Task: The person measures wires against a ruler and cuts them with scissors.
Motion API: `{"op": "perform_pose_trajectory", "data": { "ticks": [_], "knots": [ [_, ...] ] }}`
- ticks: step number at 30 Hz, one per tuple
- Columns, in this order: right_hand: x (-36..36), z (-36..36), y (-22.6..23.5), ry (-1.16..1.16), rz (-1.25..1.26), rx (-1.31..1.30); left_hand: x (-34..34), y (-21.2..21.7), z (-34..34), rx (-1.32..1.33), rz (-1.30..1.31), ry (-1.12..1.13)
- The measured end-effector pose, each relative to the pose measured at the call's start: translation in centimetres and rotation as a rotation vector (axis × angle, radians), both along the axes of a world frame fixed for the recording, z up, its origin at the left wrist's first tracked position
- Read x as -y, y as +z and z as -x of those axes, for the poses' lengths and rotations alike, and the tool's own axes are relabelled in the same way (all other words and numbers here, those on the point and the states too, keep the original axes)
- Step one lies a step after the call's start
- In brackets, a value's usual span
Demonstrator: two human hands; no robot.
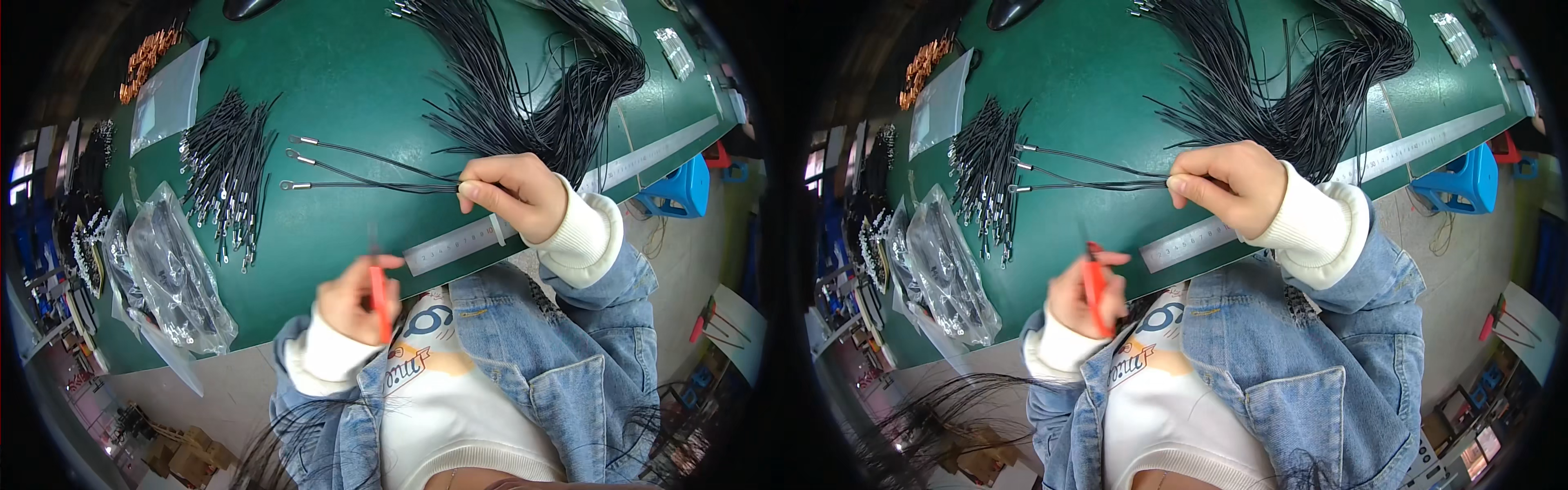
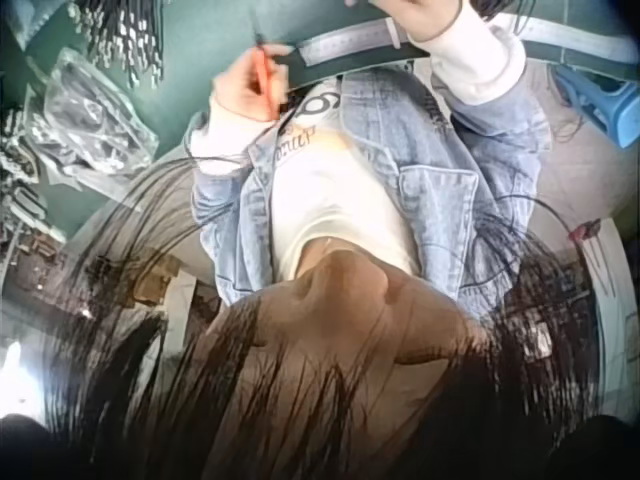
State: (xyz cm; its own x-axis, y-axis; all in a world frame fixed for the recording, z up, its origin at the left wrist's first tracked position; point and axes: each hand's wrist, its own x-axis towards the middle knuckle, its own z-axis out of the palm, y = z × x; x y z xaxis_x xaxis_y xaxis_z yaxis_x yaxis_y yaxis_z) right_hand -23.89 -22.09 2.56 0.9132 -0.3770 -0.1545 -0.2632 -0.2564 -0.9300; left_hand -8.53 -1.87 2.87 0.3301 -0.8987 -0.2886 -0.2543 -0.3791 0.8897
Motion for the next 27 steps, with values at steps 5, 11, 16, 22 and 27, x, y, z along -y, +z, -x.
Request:
{"op": "perform_pose_trajectory", "data": {
  "ticks": [5,11,16,22,27],
  "knots": [
    [-0.5,0.3,0.8,-0.012,-0.008,-0.013,2.6,-0.4,1.5,0.123,0.031,-0.230],
    [-0.8,0.6,0.2,-0.008,0.029,0.045,3.8,-1.4,2.5,0.130,0.082,-0.239],
    [-0.9,0.5,0.1,-0.045,0.016,0.035,4.0,-1.4,2.8,0.120,0.077,-0.220],
    [-0.9,0.6,0.1,-0.029,0.016,0.049,4.0,-1.1,2.6,0.106,0.007,-0.246],
    [-0.9,0.5,0.3,-0.032,0.040,0.057,4.1,-0.9,2.7,0.104,0.019,-0.245]
  ]
}}
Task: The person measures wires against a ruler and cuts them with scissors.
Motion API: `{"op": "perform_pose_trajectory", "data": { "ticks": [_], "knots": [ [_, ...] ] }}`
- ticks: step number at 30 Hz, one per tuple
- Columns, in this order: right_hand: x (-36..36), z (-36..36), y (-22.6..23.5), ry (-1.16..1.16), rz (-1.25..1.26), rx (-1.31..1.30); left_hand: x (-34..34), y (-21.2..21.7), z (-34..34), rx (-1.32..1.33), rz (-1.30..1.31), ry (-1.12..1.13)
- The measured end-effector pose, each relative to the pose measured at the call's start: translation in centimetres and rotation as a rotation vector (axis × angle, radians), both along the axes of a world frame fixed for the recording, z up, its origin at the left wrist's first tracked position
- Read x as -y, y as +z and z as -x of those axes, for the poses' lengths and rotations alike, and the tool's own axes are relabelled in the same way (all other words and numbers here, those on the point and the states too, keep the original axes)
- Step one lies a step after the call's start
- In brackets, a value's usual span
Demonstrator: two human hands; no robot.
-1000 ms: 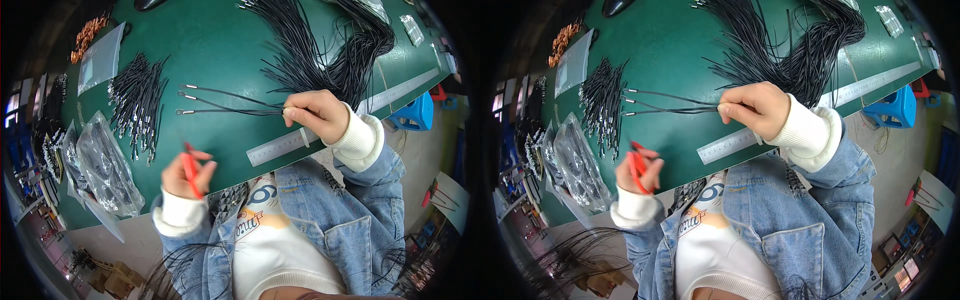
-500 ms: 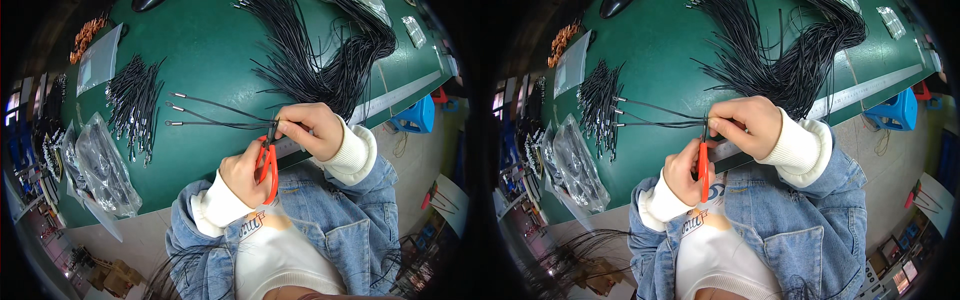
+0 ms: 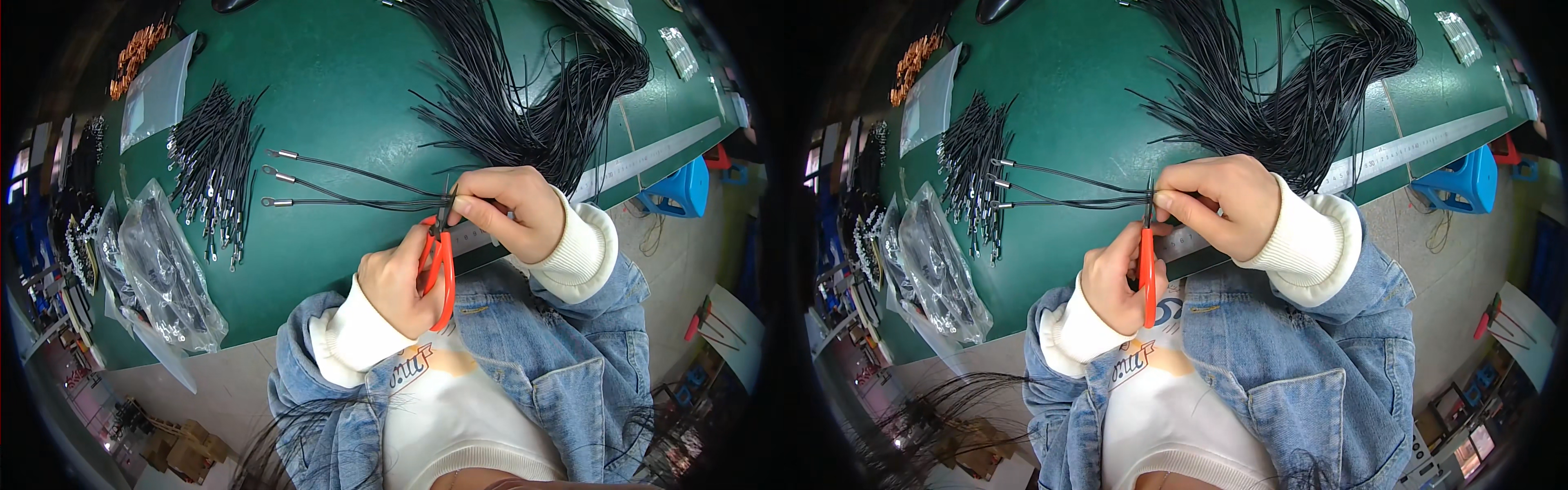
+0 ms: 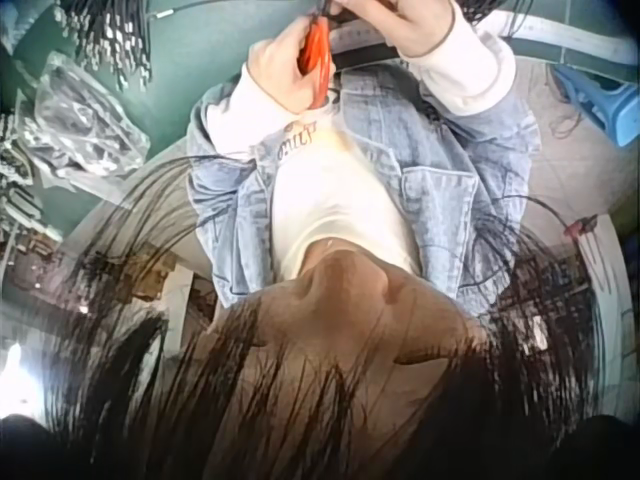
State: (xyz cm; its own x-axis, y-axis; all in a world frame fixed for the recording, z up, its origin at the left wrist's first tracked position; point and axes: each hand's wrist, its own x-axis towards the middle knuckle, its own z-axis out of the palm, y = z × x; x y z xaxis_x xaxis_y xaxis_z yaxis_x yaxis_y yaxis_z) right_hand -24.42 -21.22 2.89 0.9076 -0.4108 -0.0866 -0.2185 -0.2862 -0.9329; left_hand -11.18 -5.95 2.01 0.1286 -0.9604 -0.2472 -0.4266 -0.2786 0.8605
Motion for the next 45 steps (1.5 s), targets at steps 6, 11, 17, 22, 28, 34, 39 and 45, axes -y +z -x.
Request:
{"op": "perform_pose_trajectory", "data": {
  "ticks": [6,11,17,22,28,34,39,45],
  "knots": [
    [-0.2,-0.1,0.1,-0.022,0.006,-0.011,0.0,-0.7,0.1,0.055,0.088,-0.008],
    [-0.2,-0.2,0.0,0.013,0.034,-0.043,-0.3,-0.8,0.2,0.074,0.058,-0.002],
    [0.0,-0.5,-0.2,0.030,0.046,-0.081,-0.6,-1.3,0.3,0.048,0.003,0.032],
    [-0.2,-0.9,-0.1,0.031,0.055,-0.094,-0.9,-1.7,0.4,0.017,0.013,0.050],
    [0.1,-1.7,-0.1,0.085,0.071,-0.136,-1.0,-1.9,0.2,0.008,-0.008,0.083],
    [0.6,-2.7,-0.4,0.159,0.097,-0.165,-0.7,-1.4,-0.6,-0.272,-0.063,0.104],
    [0.5,-3.0,-1.1,0.151,0.126,-0.175,-0.5,-1.2,-1.1,-0.411,-0.191,0.137],
    [0.5,-1.8,-0.3,0.293,0.190,-0.178,-2.2,-2.1,-4.8,-0.096,0.129,0.379]
  ]
}}
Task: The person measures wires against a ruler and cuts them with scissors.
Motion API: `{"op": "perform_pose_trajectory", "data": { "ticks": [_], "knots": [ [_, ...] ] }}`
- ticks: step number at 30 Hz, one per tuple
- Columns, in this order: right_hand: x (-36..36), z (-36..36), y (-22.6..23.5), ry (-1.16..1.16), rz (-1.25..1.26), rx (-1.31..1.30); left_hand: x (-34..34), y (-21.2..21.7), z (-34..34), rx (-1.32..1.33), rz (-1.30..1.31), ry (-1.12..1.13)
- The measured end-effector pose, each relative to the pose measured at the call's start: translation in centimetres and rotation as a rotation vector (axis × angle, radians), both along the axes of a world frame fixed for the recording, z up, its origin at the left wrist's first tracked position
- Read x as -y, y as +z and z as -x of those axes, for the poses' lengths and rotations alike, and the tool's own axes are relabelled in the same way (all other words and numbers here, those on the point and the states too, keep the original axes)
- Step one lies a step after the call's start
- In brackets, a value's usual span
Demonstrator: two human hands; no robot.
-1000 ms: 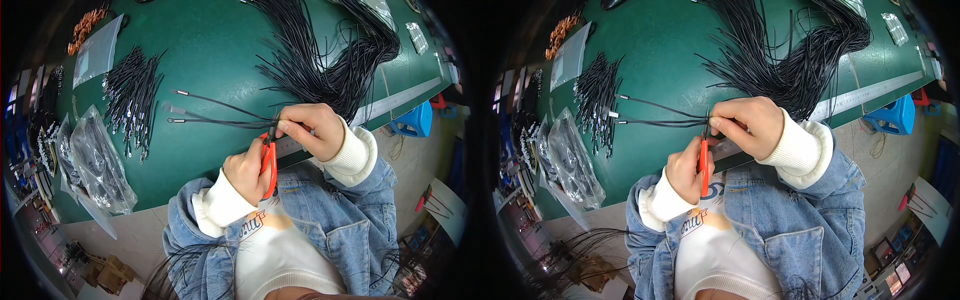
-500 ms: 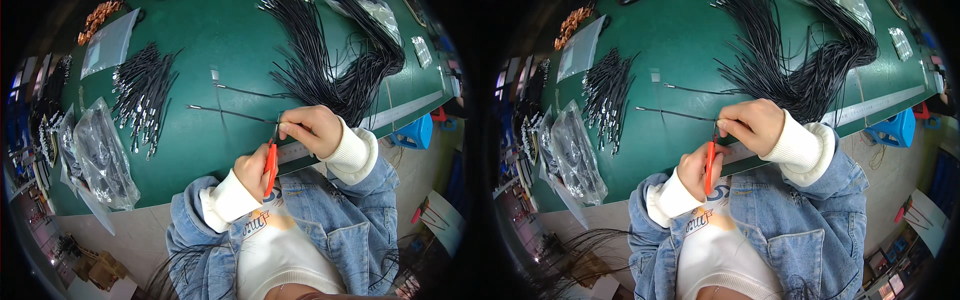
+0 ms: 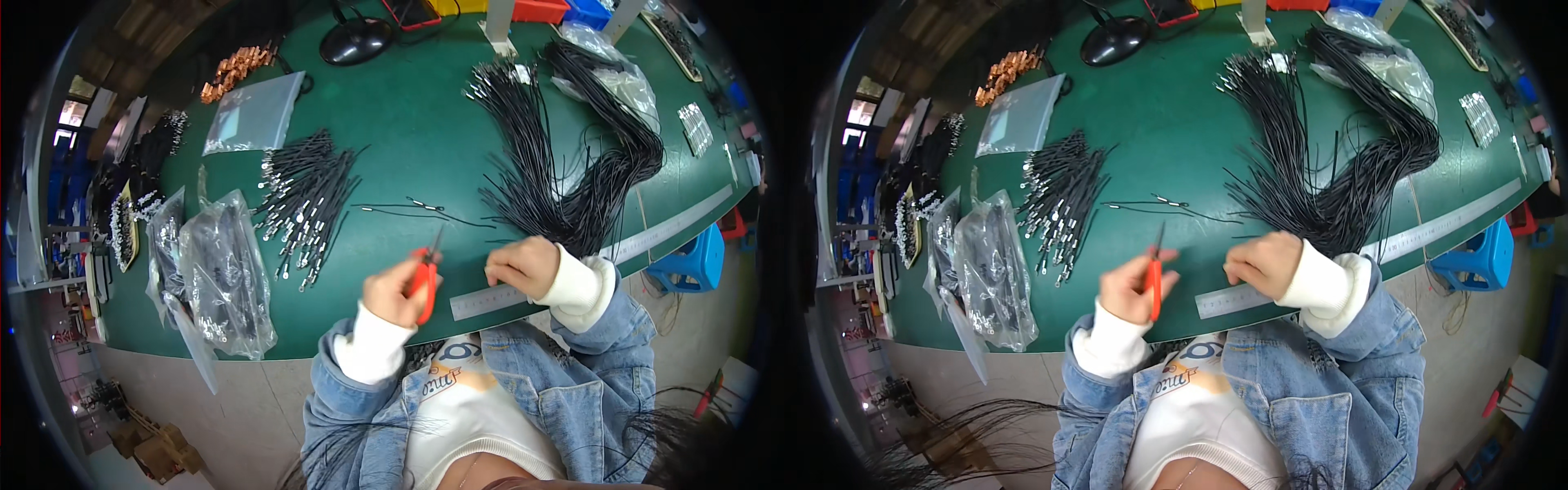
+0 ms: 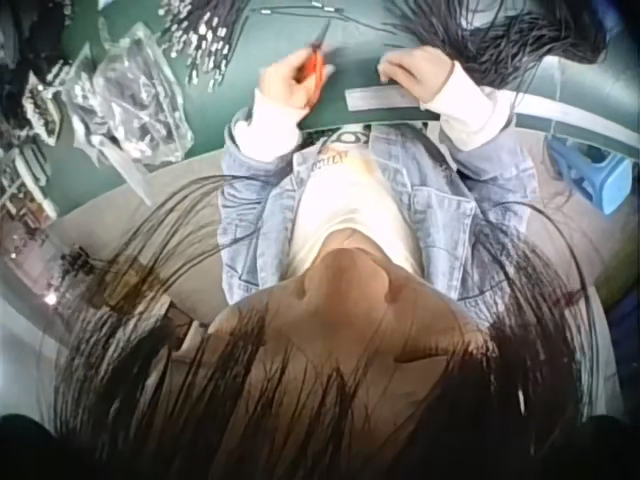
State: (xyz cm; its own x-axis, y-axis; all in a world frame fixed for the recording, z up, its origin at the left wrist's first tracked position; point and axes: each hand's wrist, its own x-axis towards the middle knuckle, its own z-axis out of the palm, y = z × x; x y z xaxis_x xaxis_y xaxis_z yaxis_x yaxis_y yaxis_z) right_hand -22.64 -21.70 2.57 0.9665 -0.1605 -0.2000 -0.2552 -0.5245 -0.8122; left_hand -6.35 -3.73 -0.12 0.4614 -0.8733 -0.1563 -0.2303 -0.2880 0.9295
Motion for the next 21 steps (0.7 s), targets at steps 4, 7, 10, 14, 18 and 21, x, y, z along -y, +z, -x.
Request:
{"op": "perform_pose_trajectory", "data": {
  "ticks": [4,7,10,14,18,21],
  "knots": [
    [-0.2,1.2,0.1,0.068,0.023,-0.073,2.9,0.9,-4.4,0.727,0.075,-0.027],
    [-0.5,1.2,0.8,0.071,0.032,-0.038,5.3,-0.1,-6.0,0.665,-0.012,-0.209],
    [-0.5,1.7,0.7,0.055,0.032,-0.019,7.5,-1.0,-5.3,0.742,-0.242,-0.224],
    [-0.6,2.1,0.4,0.045,0.046,-0.023,6.3,-2.8,-4.0,0.916,-0.248,-0.215],
    [-0.3,1.9,0.3,0.046,0.047,-0.055,3.9,-2.0,-4.9,0.996,-0.376,-0.029],
    [-0.5,1.4,0.4,0.014,0.074,-0.037,2.0,-1.9,-7.1,1.015,-0.439,0.216]
  ]
}}
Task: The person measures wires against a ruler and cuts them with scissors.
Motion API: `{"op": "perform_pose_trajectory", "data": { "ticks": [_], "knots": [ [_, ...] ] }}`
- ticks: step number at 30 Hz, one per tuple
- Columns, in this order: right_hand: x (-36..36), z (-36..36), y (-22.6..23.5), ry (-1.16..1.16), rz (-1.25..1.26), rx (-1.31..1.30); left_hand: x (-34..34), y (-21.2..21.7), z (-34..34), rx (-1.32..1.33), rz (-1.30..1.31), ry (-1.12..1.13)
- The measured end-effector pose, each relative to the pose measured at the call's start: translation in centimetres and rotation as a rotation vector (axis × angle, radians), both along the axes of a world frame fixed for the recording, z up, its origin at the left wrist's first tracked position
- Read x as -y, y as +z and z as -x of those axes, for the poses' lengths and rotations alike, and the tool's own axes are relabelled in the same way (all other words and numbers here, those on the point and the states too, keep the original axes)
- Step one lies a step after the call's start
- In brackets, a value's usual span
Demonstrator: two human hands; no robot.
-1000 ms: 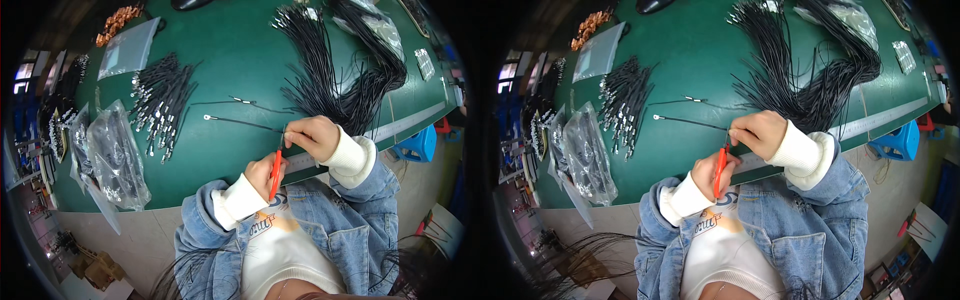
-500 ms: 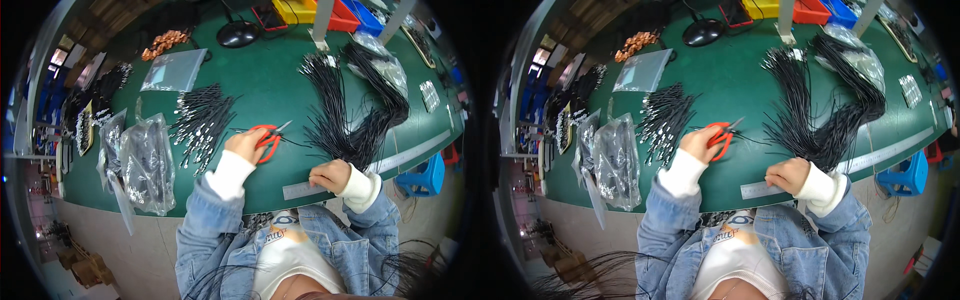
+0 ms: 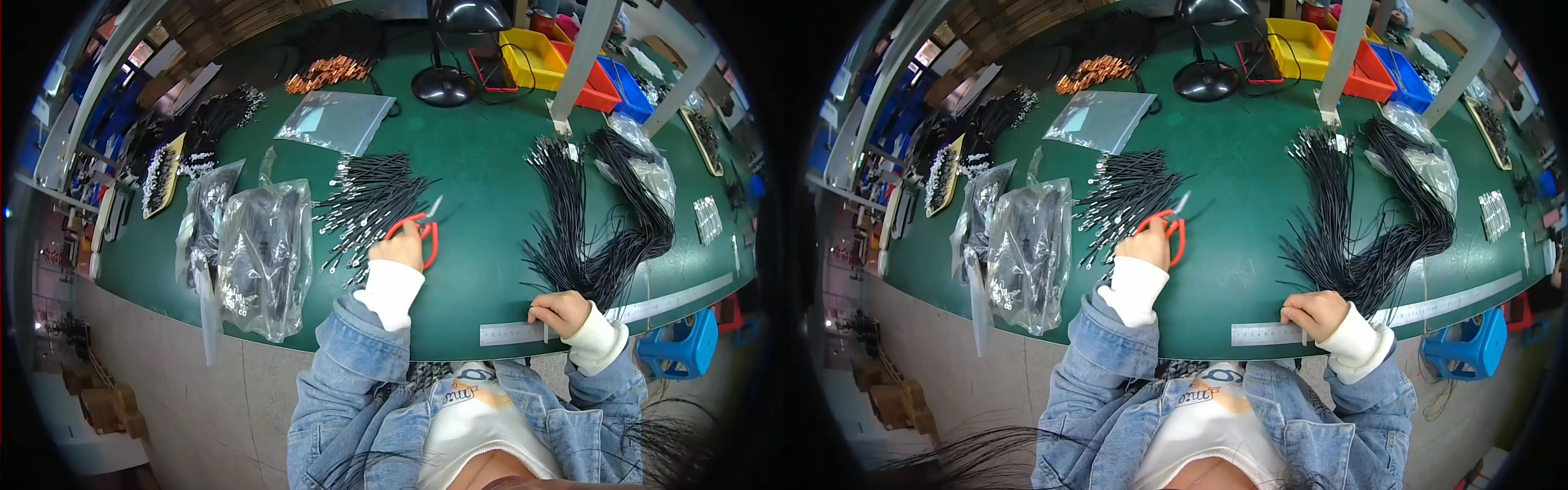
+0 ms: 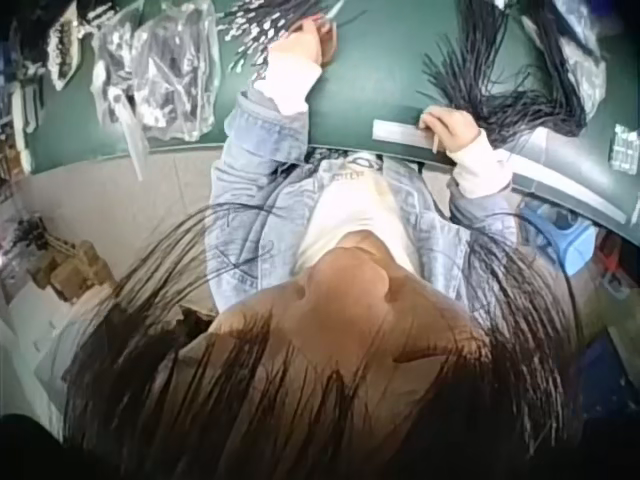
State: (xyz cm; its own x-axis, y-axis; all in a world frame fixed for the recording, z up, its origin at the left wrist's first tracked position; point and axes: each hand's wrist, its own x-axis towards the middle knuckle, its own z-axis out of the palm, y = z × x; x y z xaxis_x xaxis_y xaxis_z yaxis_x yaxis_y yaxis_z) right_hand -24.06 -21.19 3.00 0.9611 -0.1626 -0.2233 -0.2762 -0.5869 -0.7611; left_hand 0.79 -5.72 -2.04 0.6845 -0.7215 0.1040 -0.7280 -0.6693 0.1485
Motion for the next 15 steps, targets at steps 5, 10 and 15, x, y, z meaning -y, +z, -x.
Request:
{"op": "perform_pose_trajectory", "data": {
  "ticks": [5,10,15],
  "knots": [
    [0.0,0.4,0.1,-0.067,0.071,0.028,-4.6,4.5,3.1,-0.330,0.322,-0.132],
    [-0.3,0.0,-0.4,-0.048,0.089,-0.035,-7.3,5.5,0.9,-1.287,1.276,0.143],
    [-1.1,-1.3,0.6,-0.061,0.142,-0.139,-8.0,1.4,0.2,-1.013,0.925,0.285]
  ]
}}
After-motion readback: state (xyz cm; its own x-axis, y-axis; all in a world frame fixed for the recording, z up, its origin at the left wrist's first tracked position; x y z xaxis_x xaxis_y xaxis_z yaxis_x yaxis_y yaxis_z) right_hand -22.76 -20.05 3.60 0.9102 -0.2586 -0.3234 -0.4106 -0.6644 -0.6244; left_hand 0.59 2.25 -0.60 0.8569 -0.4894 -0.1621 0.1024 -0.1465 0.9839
